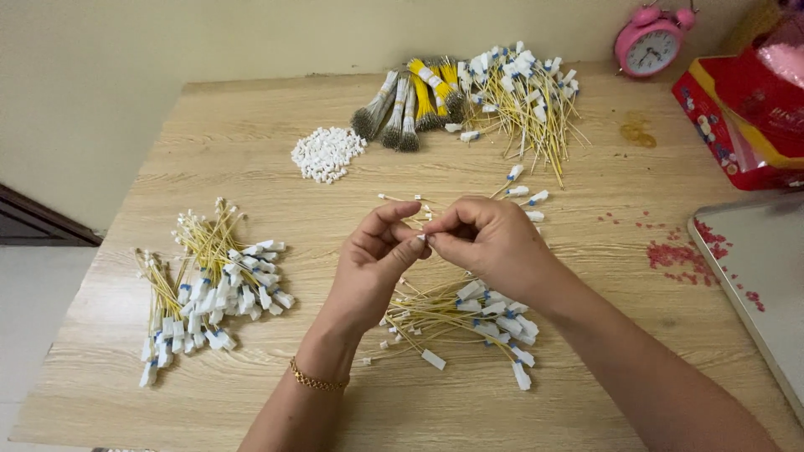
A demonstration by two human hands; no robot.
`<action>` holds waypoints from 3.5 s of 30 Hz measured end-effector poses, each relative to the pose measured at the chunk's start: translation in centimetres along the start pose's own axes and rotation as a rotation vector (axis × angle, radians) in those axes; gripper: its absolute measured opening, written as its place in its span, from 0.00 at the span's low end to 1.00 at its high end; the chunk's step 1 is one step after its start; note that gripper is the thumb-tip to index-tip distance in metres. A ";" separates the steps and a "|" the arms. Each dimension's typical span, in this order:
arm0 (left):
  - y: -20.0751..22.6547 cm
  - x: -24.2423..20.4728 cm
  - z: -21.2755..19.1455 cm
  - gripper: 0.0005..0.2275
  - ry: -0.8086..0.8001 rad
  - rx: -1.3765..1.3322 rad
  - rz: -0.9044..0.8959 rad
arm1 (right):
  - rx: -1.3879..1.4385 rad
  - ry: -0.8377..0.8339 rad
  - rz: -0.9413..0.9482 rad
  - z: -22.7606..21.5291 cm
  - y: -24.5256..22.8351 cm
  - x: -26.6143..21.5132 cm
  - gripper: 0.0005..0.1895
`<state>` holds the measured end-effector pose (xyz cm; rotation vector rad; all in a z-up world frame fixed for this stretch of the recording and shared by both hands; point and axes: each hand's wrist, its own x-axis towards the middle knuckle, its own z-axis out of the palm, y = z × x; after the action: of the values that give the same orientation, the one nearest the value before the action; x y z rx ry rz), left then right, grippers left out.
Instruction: Assembling white plastic connectors onto yellow electrical wires at a workbench.
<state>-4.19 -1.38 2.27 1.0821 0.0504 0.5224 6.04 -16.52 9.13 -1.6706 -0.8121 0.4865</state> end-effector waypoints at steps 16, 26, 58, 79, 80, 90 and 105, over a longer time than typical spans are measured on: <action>2.1 -0.3 -0.8 0.15 0.052 0.318 -0.087 | -0.414 -0.187 -0.243 -2.8 0.0 0.3 0.06; 1.1 0.9 -2.8 0.09 -0.229 1.372 -0.056 | -0.479 -0.087 -0.372 -2.5 11.4 -3.5 0.07; -1.1 4.3 -2.8 0.06 -0.151 1.390 0.030 | -0.702 0.178 -0.046 -8.8 7.6 -3.1 0.08; -12.1 13.7 -3.3 0.05 -0.335 1.437 0.593 | -0.993 -0.012 -0.742 2.1 12.2 -3.7 0.07; -11.7 13.9 -3.4 0.06 -0.331 1.450 0.516 | -0.985 0.002 -0.713 2.1 12.3 -3.4 0.07; -5.3 10.9 -2.6 0.17 -0.352 1.597 0.388 | -0.534 0.108 -0.262 -4.3 8.5 -3.8 0.10; 3.0 -4.5 0.0 0.06 -0.653 1.484 0.296 | -0.288 0.371 0.412 -10.6 8.2 -9.2 0.16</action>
<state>-9.30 -2.24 3.83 2.7008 -0.3590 0.3127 9.27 -31.24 3.00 -2.1297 -0.2701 0.3303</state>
